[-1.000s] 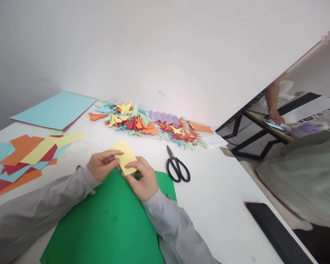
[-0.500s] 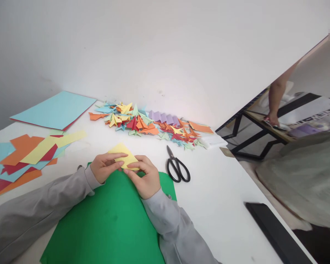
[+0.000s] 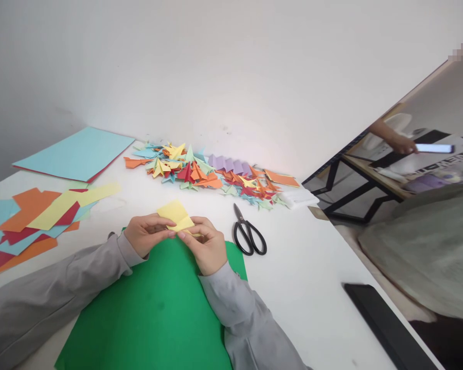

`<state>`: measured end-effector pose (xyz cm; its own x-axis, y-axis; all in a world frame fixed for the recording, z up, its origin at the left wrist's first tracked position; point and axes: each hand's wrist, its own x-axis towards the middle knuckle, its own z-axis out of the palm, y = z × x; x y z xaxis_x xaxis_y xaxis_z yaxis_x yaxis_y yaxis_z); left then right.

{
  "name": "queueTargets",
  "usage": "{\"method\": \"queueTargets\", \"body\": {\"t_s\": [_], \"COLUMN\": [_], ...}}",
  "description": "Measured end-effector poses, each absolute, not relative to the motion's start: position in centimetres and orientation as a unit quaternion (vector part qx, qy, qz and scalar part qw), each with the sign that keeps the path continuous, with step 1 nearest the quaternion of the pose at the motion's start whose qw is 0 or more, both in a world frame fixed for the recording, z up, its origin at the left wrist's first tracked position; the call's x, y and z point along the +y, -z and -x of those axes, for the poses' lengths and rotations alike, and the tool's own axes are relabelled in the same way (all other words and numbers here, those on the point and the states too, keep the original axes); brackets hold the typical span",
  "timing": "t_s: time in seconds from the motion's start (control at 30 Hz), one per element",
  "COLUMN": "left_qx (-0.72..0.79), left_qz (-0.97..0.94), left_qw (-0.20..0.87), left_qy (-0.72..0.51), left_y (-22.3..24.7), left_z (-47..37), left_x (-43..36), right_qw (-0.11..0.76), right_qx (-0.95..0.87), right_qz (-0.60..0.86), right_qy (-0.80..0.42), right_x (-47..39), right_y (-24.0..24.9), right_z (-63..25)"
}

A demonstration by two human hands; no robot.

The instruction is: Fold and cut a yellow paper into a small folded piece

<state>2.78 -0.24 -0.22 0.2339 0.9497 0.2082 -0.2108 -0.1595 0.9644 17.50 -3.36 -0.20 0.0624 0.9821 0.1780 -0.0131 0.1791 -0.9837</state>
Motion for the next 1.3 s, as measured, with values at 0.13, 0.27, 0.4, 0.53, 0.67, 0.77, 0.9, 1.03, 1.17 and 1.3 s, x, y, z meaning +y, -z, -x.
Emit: {"method": "queueTargets", "body": {"t_s": [0.13, 0.27, 0.4, 0.53, 0.67, 0.77, 0.9, 1.03, 1.17, 1.3], "left_qx": [0.325, 0.343, 0.342, 0.348, 0.37, 0.378, 0.381, 0.376, 0.36, 0.363], "left_qz": [-0.574, -0.589, -0.559, -0.526, -0.508, -0.508, -0.502, -0.492, -0.471, -0.461], "left_qw": [0.548, 0.53, 0.564, 0.612, 0.605, 0.587, 0.585, 0.595, 0.632, 0.64], "left_qy": [-0.514, -0.505, -0.502, -0.477, -0.489, -0.504, -0.511, -0.513, -0.499, -0.496], "left_y": [0.5, 0.9, 0.9, 0.6, 0.3, 0.0, -0.4, -0.4, 0.2, 0.4], "left_z": [-2.7, -2.6, -2.7, -2.9, -3.0, -3.0, -3.0, -3.0, -2.9, -3.0], "left_x": [-0.2, -0.2, -0.3, -0.3, -0.3, -0.4, -0.6, -0.5, -0.3, -0.1], "right_qw": [0.576, 0.586, 0.573, 0.578, 0.576, 0.543, 0.515, 0.519, 0.534, 0.537], "right_qx": [-0.502, -0.462, -0.45, -0.444, -0.435, -0.437, -0.426, -0.441, -0.452, -0.458], "right_qz": [0.462, 0.442, 0.448, 0.457, 0.452, 0.459, 0.472, 0.472, 0.473, 0.469], "right_qy": [-0.451, -0.498, -0.518, -0.511, -0.524, -0.551, -0.575, -0.561, -0.535, -0.531], "right_x": [-3.2, -3.1, -2.9, -3.0, -3.0, -2.9, -2.8, -2.9, -3.0, -3.1], "right_y": [0.4, 0.5, 0.5, 0.5, 0.5, 0.6, 0.7, 0.7, 0.6, 0.4], "right_z": [-17.5, -17.4, -17.4, -17.5, -17.4, -17.5, -17.7, -17.7, -17.5, -17.3]}}
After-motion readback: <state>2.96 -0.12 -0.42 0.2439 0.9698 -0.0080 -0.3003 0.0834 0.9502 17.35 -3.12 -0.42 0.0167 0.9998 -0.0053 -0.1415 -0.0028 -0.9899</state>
